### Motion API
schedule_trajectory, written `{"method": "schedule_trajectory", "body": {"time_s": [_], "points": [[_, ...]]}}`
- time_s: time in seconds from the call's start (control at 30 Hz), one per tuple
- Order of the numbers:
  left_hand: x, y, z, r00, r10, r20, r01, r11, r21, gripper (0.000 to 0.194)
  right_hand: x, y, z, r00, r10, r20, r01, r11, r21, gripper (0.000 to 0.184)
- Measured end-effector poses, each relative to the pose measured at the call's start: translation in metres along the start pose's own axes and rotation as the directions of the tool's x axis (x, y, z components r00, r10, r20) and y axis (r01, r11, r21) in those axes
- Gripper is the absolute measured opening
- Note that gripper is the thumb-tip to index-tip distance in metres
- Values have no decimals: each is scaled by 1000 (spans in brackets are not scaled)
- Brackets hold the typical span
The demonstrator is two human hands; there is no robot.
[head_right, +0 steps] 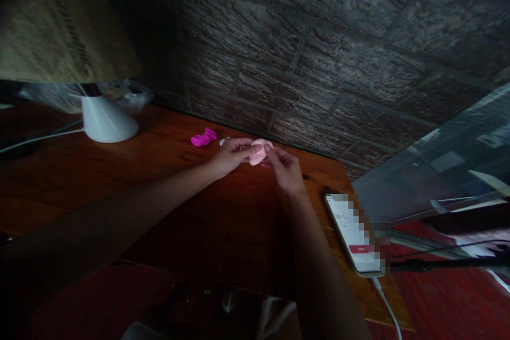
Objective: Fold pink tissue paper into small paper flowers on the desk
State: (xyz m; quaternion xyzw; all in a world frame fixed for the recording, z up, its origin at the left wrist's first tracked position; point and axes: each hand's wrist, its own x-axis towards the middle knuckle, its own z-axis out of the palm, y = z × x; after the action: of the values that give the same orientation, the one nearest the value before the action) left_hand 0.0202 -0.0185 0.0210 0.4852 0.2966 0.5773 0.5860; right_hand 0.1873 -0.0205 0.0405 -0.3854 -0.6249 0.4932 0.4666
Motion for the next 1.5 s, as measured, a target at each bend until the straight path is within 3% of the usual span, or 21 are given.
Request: {"method": "schedule_trajectory", "body": {"time_s": [0.1,0.23,0.37,0.53,0.7,0.9,1.13,1.37,1.5], "points": [[0,0,0,1000,10,15,-10,1000,10,29,0,-1,0,997,-76,2,76,997,-16,37],[0,-2,2,998,-57,0,57,998,-9,30,0,-2,1,997,-75,5,75,997,34,37],[1,-3,0,990,-125,60,126,992,-24,38,0,-1,0,995,-89,51,86,995,43,35],[-2,-1,-2,989,-138,46,134,989,69,34,1,5,0,993,-97,63,96,995,8,38],[-7,3,1,988,-150,24,148,988,52,30,-1,9,6,991,-133,16,133,990,-43,35],[-8,10,0,989,-121,90,118,992,43,30,-2,8,6,986,-152,75,153,988,-1,32],[-8,10,2,964,-149,221,144,989,41,30,-2,0,-15,983,-27,183,6,994,113,35],[-2,14,-5,995,74,65,-89,957,276,22,-7,-11,0,949,162,272,-226,949,222,54],[-4,13,-4,976,168,136,-211,880,426,16,-5,-7,6,885,365,290,-426,886,184,77]]}}
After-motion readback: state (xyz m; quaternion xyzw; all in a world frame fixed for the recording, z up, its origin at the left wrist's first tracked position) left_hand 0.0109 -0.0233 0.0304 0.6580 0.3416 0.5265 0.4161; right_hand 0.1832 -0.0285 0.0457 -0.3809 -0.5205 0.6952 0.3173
